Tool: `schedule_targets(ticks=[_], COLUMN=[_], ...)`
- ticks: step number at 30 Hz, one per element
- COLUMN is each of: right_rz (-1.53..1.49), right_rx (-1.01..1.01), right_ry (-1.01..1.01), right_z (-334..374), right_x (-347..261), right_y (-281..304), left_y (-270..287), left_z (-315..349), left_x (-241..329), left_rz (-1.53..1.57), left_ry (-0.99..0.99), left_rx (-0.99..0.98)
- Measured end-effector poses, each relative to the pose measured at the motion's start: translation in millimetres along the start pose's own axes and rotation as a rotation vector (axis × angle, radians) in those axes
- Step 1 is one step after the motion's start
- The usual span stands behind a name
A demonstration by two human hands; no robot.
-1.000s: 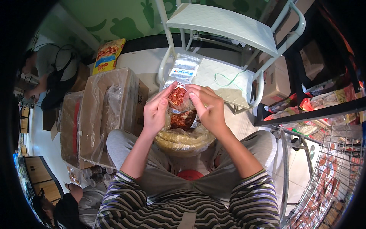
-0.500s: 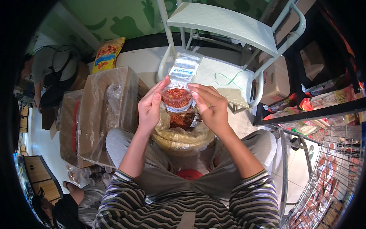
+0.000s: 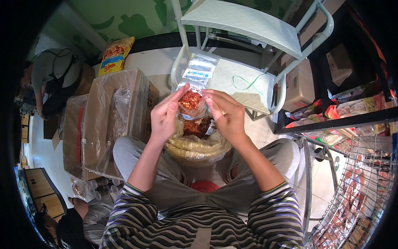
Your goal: The person fills a plastic bag with chili flakes by using a metal scoop to transfer the flakes from a large container, then seals the bag.
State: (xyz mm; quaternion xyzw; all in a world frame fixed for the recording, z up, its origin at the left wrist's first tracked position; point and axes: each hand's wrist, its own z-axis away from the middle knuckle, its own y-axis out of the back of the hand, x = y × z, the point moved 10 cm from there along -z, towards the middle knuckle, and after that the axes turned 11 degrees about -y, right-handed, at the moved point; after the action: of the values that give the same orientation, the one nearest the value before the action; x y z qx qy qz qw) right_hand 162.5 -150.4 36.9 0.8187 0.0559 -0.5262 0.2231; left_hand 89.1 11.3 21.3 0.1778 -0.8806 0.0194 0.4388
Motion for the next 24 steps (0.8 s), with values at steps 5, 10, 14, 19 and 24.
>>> schedule_targets(ticks=[5, 10, 14, 19, 24], right_rz=[-0.047, -0.087, -0.17, -0.306, -0.174], right_rx=[-0.013, -0.012, 0.051, 0.026, -0.082], right_ry=[-0.027, -0.077, -0.181, -0.259, -0.322], right_z=[-2, -1, -1, 2, 9], right_x=[-3, 2, 16, 21, 35], right_y=[0, 2, 10, 7, -4], left_y=[4, 4, 4, 11, 22], left_z=[-2, 5, 8, 15, 12], left_x=[-1, -13, -12, -22, -15], left_rz=[0.084, 0.16, -0.055, -0.164, -0.119], left_ry=[0.001, 0.111, 0.047, 0.135, 0.11], left_rx=[0.055, 0.097, 0.048, 0.083, 0.239])
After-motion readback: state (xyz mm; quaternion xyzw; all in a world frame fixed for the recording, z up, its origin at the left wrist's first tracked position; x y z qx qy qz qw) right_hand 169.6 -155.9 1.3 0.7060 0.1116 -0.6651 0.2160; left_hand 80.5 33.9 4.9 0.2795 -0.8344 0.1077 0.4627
